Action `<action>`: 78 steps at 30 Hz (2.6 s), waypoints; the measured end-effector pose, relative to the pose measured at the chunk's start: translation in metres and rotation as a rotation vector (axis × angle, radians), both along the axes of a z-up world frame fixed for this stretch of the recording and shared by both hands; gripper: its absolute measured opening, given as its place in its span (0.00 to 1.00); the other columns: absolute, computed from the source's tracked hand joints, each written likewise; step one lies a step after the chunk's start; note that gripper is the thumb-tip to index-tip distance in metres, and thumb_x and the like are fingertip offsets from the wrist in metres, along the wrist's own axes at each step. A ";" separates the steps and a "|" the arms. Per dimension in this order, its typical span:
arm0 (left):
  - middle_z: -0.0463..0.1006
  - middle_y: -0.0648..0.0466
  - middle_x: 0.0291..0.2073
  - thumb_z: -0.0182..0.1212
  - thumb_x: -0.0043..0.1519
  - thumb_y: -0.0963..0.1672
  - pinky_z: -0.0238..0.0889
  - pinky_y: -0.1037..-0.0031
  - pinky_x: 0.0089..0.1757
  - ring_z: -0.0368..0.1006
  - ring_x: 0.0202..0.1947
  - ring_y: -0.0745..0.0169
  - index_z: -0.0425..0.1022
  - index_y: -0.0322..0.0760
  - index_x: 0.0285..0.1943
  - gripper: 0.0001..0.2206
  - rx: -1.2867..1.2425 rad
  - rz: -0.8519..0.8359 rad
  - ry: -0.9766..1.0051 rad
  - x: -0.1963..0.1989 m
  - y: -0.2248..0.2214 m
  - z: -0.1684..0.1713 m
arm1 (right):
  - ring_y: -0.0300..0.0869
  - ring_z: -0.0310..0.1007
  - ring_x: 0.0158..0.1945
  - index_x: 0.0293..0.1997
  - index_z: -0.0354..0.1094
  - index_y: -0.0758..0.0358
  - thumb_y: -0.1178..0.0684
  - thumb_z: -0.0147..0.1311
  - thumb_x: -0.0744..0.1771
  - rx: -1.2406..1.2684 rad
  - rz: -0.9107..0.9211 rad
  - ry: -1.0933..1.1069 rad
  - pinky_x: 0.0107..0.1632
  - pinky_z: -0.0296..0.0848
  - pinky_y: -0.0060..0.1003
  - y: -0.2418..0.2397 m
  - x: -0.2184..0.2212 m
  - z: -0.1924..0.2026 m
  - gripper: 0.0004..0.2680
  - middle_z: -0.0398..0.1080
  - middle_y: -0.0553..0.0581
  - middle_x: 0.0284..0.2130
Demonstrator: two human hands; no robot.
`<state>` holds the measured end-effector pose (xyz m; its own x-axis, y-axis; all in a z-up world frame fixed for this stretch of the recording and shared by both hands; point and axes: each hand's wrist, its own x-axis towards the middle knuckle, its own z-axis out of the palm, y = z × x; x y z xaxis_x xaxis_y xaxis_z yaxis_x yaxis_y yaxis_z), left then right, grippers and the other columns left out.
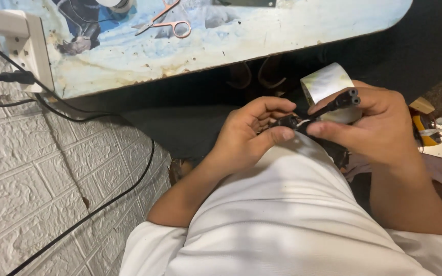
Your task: Repairing an electronic power cable by wrapping the connection point with adhesive tape for insulation and reinforcement.
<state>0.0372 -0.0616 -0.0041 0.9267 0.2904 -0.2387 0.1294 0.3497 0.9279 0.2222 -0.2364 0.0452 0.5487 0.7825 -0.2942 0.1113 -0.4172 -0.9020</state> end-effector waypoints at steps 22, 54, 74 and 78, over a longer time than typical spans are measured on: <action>0.85 0.52 0.55 0.72 0.70 0.46 0.82 0.71 0.59 0.86 0.57 0.60 0.76 0.40 0.64 0.16 0.316 0.194 0.005 -0.006 -0.018 0.008 | 0.45 0.73 0.42 0.44 0.80 0.65 0.52 0.59 0.74 0.281 0.147 -0.364 0.46 0.70 0.39 0.009 -0.026 -0.033 0.08 0.81 0.56 0.40; 0.74 0.57 0.61 0.84 0.60 0.50 0.70 0.80 0.47 0.73 0.47 0.75 0.62 0.52 0.86 0.44 0.367 0.166 0.057 0.000 0.012 0.006 | 0.42 0.78 0.54 0.72 0.56 0.59 0.61 0.59 0.70 0.207 0.124 0.312 0.56 0.79 0.34 0.007 -0.006 -0.032 0.21 0.72 0.60 0.56; 0.79 0.57 0.41 0.62 0.75 0.41 0.82 0.75 0.39 0.83 0.31 0.64 0.70 0.40 0.64 0.11 0.263 0.156 -0.010 0.010 0.039 0.024 | 0.52 0.85 0.44 0.85 0.38 0.53 0.64 0.53 0.70 0.091 0.123 0.626 0.50 0.90 0.48 0.016 -0.022 -0.022 0.32 0.79 0.75 0.54; 0.82 0.53 0.57 0.75 0.64 0.41 0.77 0.71 0.59 0.83 0.59 0.60 0.79 0.42 0.65 0.19 0.215 -0.042 0.016 -0.001 0.038 0.017 | 0.51 0.83 0.37 0.86 0.39 0.54 0.65 0.52 0.70 0.118 0.079 0.617 0.44 0.84 0.44 0.015 -0.021 -0.022 0.32 0.77 0.68 0.35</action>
<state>0.0365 -0.0235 0.0127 0.9357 0.2973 -0.1899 0.1547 0.1378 0.9783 0.2016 -0.2215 0.0237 0.2451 0.8603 -0.4470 -0.4173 -0.3226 -0.8496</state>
